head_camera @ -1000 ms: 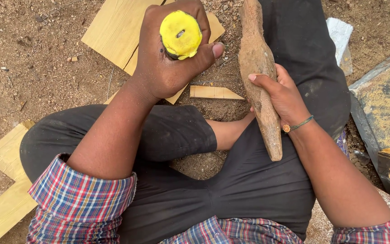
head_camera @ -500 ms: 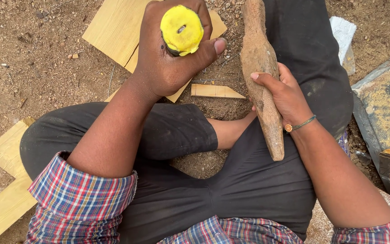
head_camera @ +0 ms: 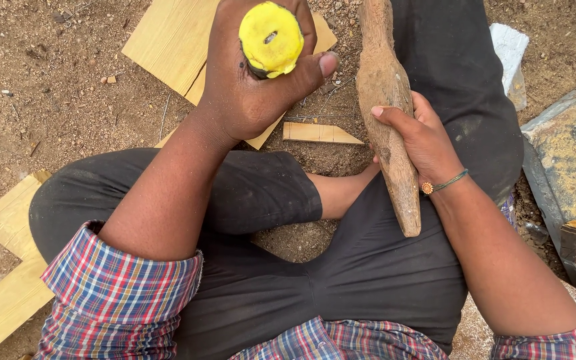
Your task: Shaping or carving wood using a chisel and a wooden mallet while sitting on the ground.
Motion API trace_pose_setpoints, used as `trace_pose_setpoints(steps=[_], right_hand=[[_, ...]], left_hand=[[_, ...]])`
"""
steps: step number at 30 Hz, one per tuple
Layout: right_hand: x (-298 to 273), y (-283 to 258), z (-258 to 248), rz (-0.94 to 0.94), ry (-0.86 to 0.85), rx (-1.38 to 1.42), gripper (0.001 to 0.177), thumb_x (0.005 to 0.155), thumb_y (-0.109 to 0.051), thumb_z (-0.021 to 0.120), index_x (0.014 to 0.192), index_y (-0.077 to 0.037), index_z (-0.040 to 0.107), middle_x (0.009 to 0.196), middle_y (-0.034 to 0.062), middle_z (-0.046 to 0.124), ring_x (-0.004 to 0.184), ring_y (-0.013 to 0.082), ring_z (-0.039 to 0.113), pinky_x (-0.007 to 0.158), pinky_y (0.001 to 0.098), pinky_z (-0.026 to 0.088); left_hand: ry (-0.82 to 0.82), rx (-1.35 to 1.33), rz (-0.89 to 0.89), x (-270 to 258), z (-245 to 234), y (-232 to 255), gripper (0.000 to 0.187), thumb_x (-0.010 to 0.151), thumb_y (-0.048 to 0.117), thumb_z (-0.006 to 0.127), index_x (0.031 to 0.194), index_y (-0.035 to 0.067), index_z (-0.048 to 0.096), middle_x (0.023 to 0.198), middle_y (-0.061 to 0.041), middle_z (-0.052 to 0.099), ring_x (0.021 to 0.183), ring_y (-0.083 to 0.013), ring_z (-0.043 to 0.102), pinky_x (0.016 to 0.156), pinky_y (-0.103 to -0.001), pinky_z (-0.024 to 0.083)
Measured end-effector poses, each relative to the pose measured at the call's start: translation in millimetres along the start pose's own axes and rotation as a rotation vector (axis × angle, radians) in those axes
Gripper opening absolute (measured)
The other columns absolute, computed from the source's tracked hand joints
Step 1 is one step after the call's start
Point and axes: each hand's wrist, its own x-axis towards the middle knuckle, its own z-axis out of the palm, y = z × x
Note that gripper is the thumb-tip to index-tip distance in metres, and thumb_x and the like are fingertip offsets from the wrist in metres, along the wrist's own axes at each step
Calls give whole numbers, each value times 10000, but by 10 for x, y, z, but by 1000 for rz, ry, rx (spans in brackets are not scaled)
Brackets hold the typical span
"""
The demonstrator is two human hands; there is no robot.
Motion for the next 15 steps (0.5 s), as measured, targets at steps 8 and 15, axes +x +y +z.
trace_pose_setpoints(steps=[8,15], right_hand=[[-3,-2,-2,10,5,6,583,908,-214,709,1381,22,462,990,157,668,636,142,684,458,279,585],[-9,-3,0,-1,-2,-1,576,906,-219,700,1373,11,452,990,156,668,647,136,702,462,276,592]], left_hand=[[11,-74,-20,-29,10,-11,317,1112,133,786,928,42,545,840,-33,585,740,-122,575,697,-258,473],[11,13,-17,-29,11,5,301,1098,149,796,932,46,567,826,-22,591,742,-108,589,699,-255,478]])
